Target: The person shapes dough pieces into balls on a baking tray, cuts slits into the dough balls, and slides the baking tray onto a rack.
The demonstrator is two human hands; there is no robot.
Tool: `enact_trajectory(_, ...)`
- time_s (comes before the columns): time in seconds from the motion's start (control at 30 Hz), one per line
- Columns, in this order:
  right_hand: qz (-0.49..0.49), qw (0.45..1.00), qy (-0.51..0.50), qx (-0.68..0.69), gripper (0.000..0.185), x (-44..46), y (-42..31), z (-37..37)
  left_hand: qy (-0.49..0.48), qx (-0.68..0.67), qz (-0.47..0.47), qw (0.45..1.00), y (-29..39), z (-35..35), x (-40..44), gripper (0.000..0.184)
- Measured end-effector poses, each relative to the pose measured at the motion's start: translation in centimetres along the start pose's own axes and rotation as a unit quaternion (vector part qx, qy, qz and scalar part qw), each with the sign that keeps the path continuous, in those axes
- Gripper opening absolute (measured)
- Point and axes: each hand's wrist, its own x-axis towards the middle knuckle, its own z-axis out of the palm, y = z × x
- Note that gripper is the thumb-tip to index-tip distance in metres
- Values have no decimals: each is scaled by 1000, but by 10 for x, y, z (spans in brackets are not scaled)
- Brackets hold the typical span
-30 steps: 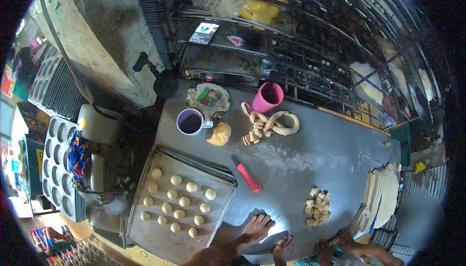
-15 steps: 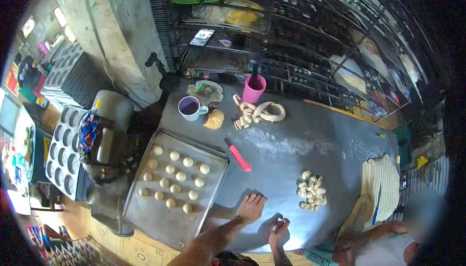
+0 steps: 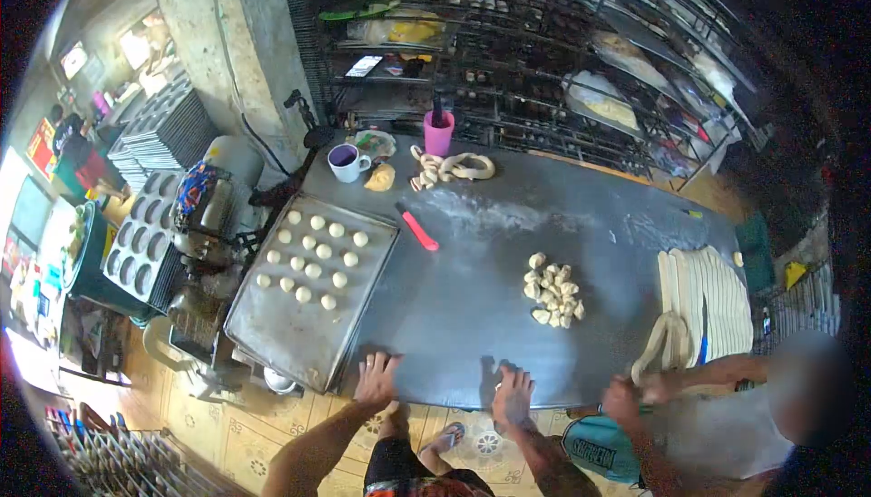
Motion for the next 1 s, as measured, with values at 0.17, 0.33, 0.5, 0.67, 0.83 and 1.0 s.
enact_trajectory(0.17, -18, 998, 38, -53, 46, 91, 14, 57, -1, 45, 8, 999, -22, 13, 92, 53)
enact_trajectory(0.33, -27, 986, 13, 165, 41, 62, 23, 68, 56, -33, 25, 998, -15, 30, 60, 42)
enact_trajectory(0.5, -92, 989, 8, 112, 35, 86, 17, 54, 64, -36, 91, 993, -23, 30, 84, 32)
enact_trajectory(0.67, -32, 980, 50, 188, 29, 143, 4, 85, 47, -81, 8, 996, -4, 40, 160, 22)
enact_trajectory(0.83, -143, 978, -39, 150, 33, 84, 8, 42, -27, -9, 179, 983, -55, 65, 95, 29)
enact_trajectory(1.0, -66, 990, 15, 121, 26, 193, 4, 88, 63, -30, 38, 997, -28, 56, 200, 26)
